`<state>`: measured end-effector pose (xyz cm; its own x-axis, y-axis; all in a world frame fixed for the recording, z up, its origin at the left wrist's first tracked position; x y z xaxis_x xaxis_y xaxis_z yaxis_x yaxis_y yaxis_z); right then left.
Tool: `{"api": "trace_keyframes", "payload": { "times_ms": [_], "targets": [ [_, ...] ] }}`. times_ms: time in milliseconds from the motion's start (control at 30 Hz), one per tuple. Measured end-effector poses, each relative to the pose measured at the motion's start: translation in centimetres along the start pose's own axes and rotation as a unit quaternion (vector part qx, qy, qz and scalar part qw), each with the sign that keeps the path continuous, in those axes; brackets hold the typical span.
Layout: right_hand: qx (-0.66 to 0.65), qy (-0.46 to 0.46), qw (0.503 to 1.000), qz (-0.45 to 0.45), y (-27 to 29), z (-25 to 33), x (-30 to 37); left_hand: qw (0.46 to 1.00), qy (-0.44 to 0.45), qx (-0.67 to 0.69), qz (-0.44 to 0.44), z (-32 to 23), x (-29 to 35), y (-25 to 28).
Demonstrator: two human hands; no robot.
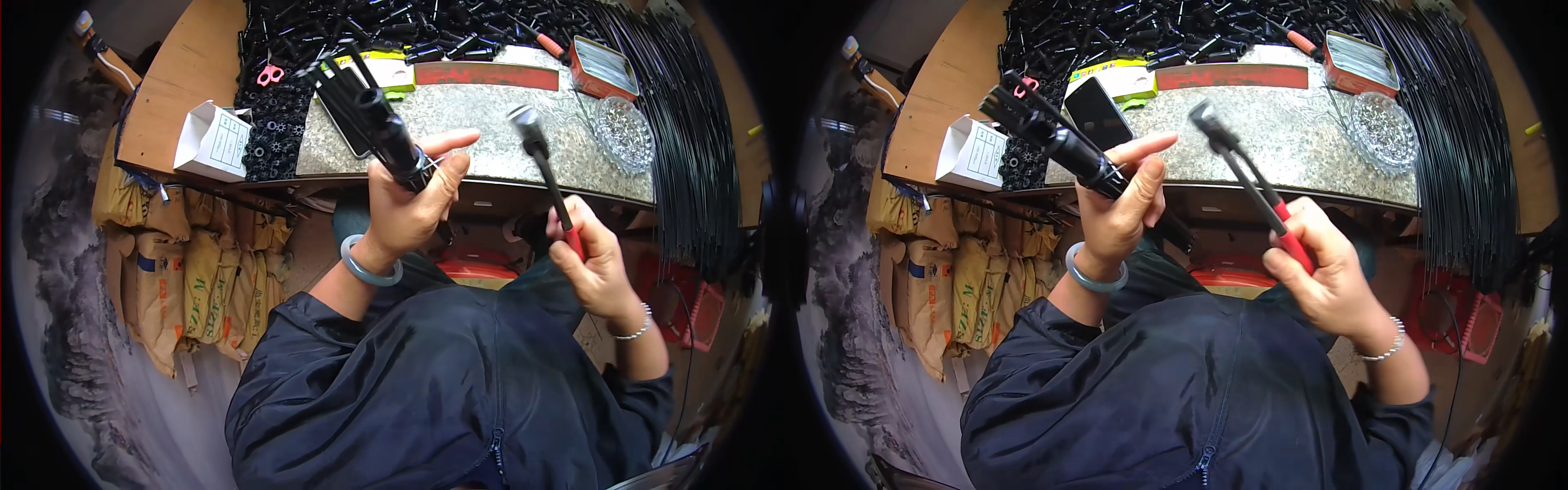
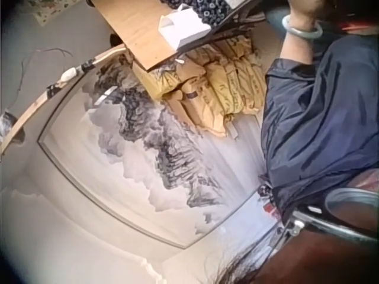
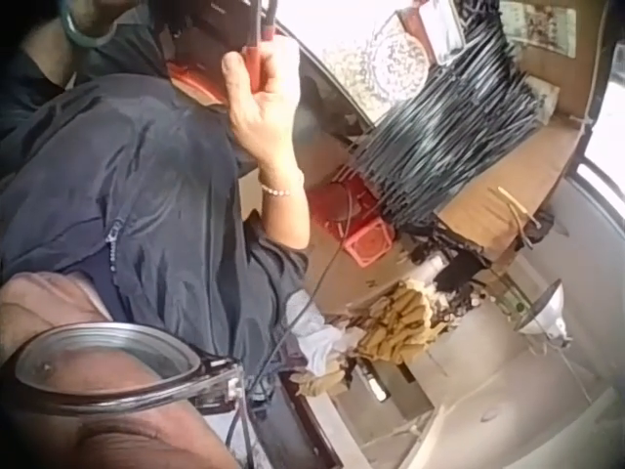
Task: Gathering black wires and securing them with a plastic sleeve and connectors using pliers.
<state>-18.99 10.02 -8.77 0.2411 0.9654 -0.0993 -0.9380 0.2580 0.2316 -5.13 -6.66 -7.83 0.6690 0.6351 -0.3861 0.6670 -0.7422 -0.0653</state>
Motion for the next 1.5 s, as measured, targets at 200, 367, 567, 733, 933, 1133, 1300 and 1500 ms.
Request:
{"api": "trace_keyframes", "payload": {
  "times_ms": [200, 367, 567, 733, 933, 1133, 1300, 1500],
  "targets": [
    [0.022, 0.086, 0.972, -0.217, -4.3, 2.0, -3.0, 0.998, -0.025, -0.039, -0.051, 1.0, 0.8, -1.6],
    [0.024, 0.166, 0.954, -0.250, -6.1, 2.7, -4.1, 0.994, -0.085, 0.028, -0.068, 0.9, 1.2, -2.8],
    [0.047, 0.213, 0.939, -0.266, -6.2, 3.0, -3.7, 0.990, -0.128, -0.047, -0.029, 0.3, 1.2, -2.7],
    [0.081, 0.163, 0.958, -0.219, -4.9, 3.0, -3.7, 0.988, -0.144, -0.057, 0.009, 0.1, 0.8, -2.7],
    [0.148, 0.176, 0.951, -0.207, -3.4, 4.6, -3.7, 0.996, -0.063, -0.028, -0.056, 0.9, 1.2, -2.5],
    [0.227, 0.130, 0.951, -0.163, -1.4, 5.0, -2.1, 0.996, 0.008, -0.027, -0.087, 0.0, 0.8, -1.0],
    [0.162, 0.141, 0.968, -0.128, -2.7, 5.4, -4.0, 0.990, -0.124, -0.046, -0.052, 0.9, 0.9, -2.1],
    [0.191, 0.142, 0.961, -0.139, -2.2, 6.0, -4.0, 0.997, -0.021, -0.034, -0.072, -0.1, 1.1, -1.4]
  ]
}}
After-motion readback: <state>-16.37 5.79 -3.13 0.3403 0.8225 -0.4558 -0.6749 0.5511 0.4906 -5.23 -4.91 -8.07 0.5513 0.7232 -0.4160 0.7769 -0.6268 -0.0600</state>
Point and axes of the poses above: each hand's wrist, its own x-axis away from the middle knuckle, its own y-axis out of the back of the hand, z = x × y, the point moved 4 cm from there along -x, towards the middle knuckle, and after that the axes turned 6 degrees about -y, right-handed, at the moved point
